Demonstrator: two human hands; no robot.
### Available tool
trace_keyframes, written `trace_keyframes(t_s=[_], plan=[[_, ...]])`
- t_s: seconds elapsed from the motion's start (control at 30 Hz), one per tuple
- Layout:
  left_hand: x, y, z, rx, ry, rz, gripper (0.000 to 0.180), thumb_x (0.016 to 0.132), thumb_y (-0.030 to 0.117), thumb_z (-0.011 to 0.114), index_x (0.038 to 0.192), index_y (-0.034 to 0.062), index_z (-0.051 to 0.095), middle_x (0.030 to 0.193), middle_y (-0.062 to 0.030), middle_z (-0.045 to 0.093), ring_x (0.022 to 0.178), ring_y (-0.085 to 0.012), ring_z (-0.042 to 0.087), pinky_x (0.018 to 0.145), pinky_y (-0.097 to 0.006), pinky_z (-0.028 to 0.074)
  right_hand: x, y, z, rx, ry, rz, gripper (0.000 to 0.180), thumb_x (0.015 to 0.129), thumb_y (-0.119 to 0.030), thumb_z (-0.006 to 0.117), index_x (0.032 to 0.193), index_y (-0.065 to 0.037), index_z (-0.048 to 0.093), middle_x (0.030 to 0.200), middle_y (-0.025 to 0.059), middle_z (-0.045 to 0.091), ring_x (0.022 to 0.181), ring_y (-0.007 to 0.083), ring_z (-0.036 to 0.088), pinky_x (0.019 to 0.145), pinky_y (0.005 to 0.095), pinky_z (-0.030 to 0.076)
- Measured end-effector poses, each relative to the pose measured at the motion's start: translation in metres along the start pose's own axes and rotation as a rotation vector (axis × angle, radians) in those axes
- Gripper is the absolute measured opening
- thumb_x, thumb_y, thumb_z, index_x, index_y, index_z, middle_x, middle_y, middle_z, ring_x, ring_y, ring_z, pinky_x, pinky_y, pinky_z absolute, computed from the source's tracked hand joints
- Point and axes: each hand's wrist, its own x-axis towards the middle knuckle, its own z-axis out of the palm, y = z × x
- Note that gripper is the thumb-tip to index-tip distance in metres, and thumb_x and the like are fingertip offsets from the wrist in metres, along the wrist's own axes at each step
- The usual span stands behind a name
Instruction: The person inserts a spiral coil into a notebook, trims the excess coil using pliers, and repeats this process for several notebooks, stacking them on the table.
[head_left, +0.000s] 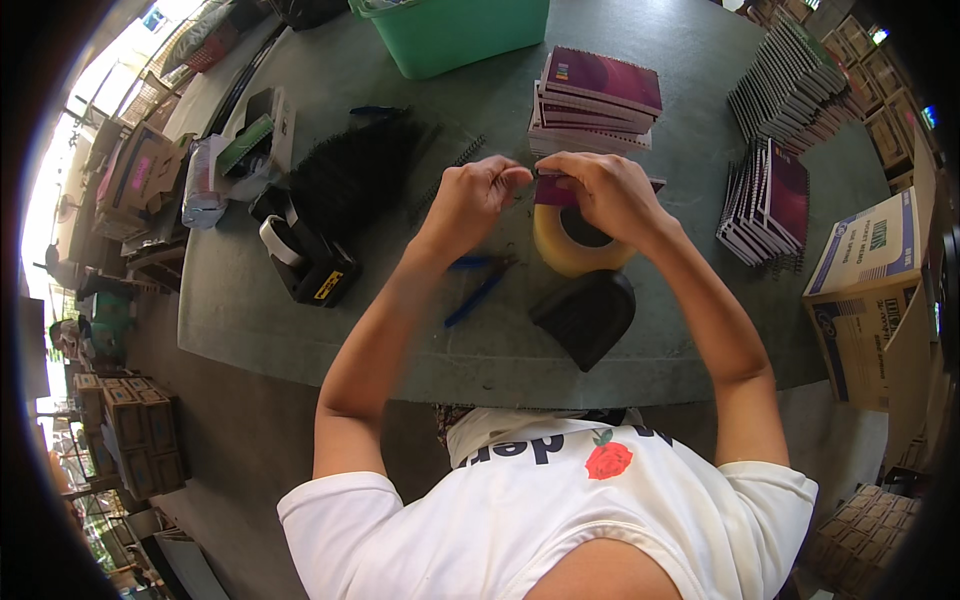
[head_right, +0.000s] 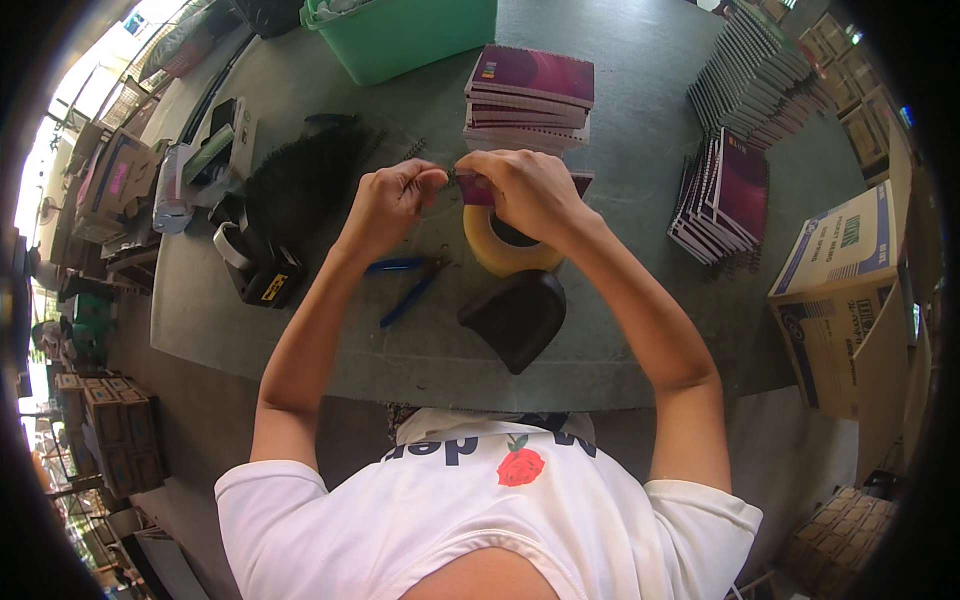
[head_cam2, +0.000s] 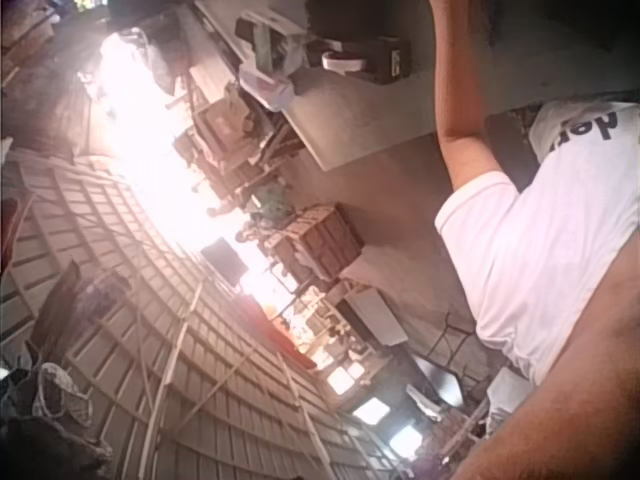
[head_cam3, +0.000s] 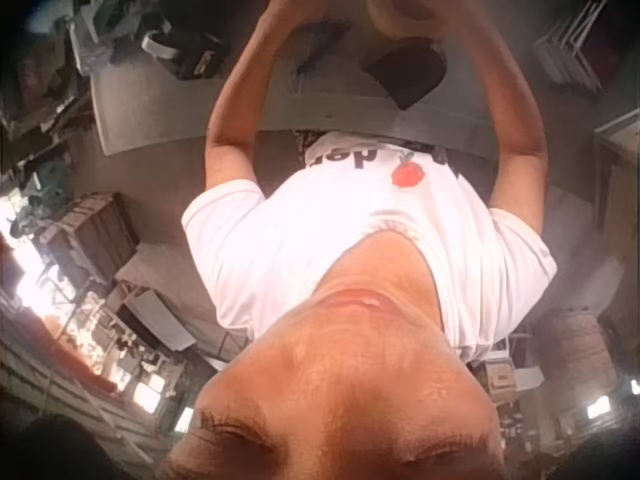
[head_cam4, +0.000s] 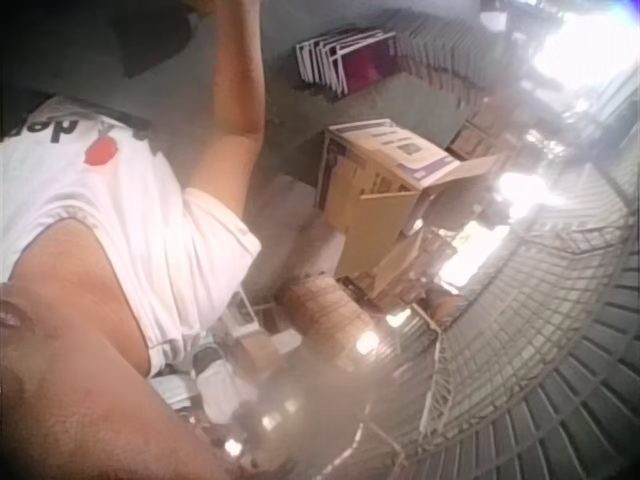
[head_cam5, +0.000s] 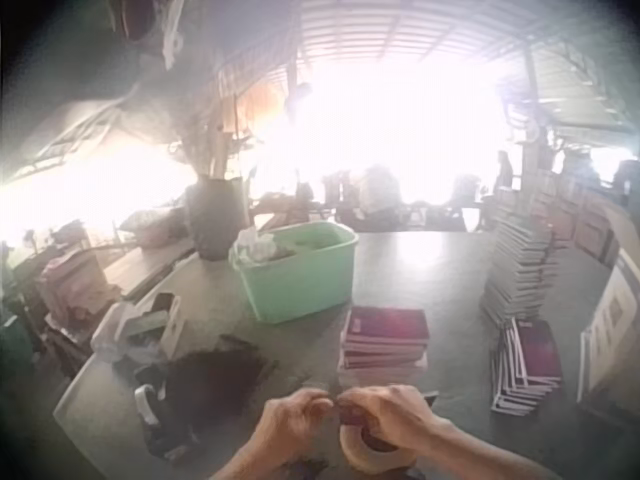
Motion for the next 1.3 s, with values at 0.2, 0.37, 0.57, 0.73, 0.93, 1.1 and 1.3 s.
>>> trace_keyframes(t_s=[0.2, 0.37, 0.57, 0.73, 0.93, 1.1, 1.3], plan=[[-0.005, -0.006, 0.019, 0.331, 0.410, 0.366, 0.022, 0.084, 0.014, 0.064, 0.103, 0.0030, 0.061, 0.080, -0.0082, 0.063, 0.068, -0.0173, 0.060, 0.062, -0.029, 0.047, 0.003, -0.005, 0.004, 0.004, 0.006, 0.017, 0.030, 0.081, -0.004, 0.058, 0.109, -0.012, 0.062, 0.091, 0.0126, 0.067, 0.080, 0.0315, 0.064, 0.068, 0.0398, 0.050], [-0.001, -0.003, -0.008, 0.071, 0.074, 0.168, 0.022, 0.084, 0.015, 0.063, 0.103, 0.0043, 0.060, 0.081, -0.0087, 0.060, 0.071, -0.0193, 0.059, 0.063, -0.031, 0.047, 0.003, -0.004, -0.003, 0.038, -0.030, 0.046, 0.028, 0.080, -0.004, 0.059, 0.108, -0.009, 0.059, 0.086, 0.0126, 0.067, 0.080, 0.0315, 0.064, 0.067, 0.0389, 0.049], [-0.004, 0.009, 0.001, 0.558, 0.350, 0.461, 0.026, 0.083, 0.023, 0.064, 0.100, 0.0046, 0.059, 0.079, -0.0095, 0.059, 0.075, -0.0248, 0.059, 0.063, -0.036, 0.047, 0.009, -0.001, 0.002, 0.252, 0.124, 0.078, 0.018, 0.079, -0.002, 0.062, 0.094, -0.004, 0.052, 0.085, 0.0097, 0.060, 0.079, 0.0273, 0.061, 0.068, 0.0366, 0.048], [-0.077, 0.041, 0.074, 0.581, -0.368, 0.045, 0.045, 0.082, 0.023, 0.063, 0.121, 0.0054, 0.046, 0.089, -0.0166, 0.057, 0.091, -0.0337, 0.059, 0.072, -0.043, 0.051, 0.013, -0.006, 0.005, 0.237, 0.147, 0.001, 0.019, 0.078, -0.001, 0.064, 0.094, -0.004, 0.054, 0.084, 0.0093, 0.060, 0.079, 0.0240, 0.060, 0.070, 0.0329, 0.048], [-0.047, 0.048, 0.025, 0.159, 0.153, 0.402, 0.043, 0.076, 0.006, 0.065, 0.117, 0.0084, 0.054, 0.093, -0.0147, 0.058, 0.089, -0.0314, 0.059, 0.076, -0.040, 0.050, -0.008, 0.031, -0.029, 0.167, 0.073, 0.164, 0.019, 0.076, -0.001, 0.068, 0.094, -0.002, 0.063, 0.083, 0.0076, 0.065, 0.075, 0.0179, 0.062, 0.068, 0.0277, 0.050], [-0.008, 0.036, 0.006, 0.410, 0.245, 0.405, 0.033, 0.071, 0.001, 0.067, 0.103, 0.0085, 0.062, 0.092, -0.0093, 0.060, 0.091, -0.0263, 0.060, 0.078, -0.035, 0.050, -0.040, 0.068, -0.020, 0.860, 0.133, 0.333, 0.020, 0.077, -0.004, 0.071, 0.097, 0.000, 0.069, 0.082, 0.0032, 0.069, 0.072, 0.0082, 0.063, 0.065, 0.0225, 0.051], [-0.007, 0.034, 0.007, 0.402, 0.339, 0.464, 0.033, 0.069, 0.001, 0.071, 0.100, 0.0123, 0.068, 0.087, -0.0054, 0.060, 0.085, -0.0199, 0.059, 0.076, -0.030, 0.048, -0.062, 0.064, -0.011, 1.091, 0.181, 0.404, 0.019, 0.081, -0.002, 0.067, 0.099, -0.001, 0.068, 0.089, 0.0049, 0.068, 0.079, 0.0104, 0.064, 0.073, 0.0242, 0.055]])
